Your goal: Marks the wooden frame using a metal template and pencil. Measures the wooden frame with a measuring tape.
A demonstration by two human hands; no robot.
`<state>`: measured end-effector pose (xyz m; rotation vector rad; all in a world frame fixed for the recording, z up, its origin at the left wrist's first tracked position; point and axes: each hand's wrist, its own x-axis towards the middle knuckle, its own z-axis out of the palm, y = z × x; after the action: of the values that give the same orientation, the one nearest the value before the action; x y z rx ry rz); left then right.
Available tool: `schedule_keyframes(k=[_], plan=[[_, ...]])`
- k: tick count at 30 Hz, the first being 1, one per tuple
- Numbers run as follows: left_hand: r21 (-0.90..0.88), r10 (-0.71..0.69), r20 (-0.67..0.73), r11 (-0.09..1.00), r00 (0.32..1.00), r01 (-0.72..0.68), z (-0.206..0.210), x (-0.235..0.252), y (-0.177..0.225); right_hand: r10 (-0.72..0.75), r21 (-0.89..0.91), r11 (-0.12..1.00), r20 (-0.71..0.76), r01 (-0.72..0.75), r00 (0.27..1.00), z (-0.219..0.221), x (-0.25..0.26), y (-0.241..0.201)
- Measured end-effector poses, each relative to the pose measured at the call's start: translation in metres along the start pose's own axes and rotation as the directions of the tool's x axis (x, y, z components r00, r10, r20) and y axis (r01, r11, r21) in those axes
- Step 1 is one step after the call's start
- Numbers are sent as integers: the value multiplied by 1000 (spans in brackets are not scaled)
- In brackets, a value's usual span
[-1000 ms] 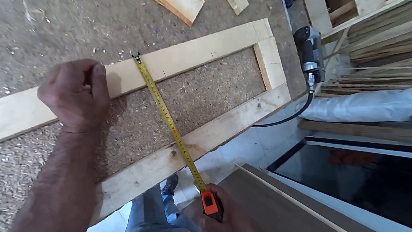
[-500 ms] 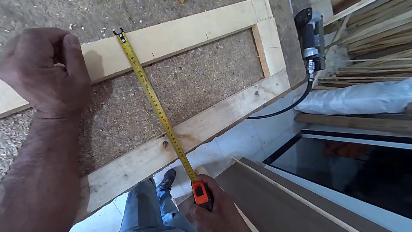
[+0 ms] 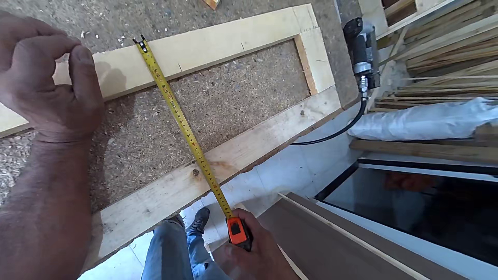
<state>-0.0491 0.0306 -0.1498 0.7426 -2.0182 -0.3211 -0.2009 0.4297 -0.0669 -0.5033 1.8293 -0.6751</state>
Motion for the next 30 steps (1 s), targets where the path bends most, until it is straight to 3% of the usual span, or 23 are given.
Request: schedule_keyframes(k=[13,21,30], plan=[[112,-4,4,994,1000,4,1,3,3,16,4,1000,11,-16,1000,0,-3,5],[185,-143,62,974,988,129,1,0,18,83,5,997,7,-83,997,2,-8,5],[188,-124,24,975,992,118,3,0,18,80,9,997,3,-80,997,3,-9,6]])
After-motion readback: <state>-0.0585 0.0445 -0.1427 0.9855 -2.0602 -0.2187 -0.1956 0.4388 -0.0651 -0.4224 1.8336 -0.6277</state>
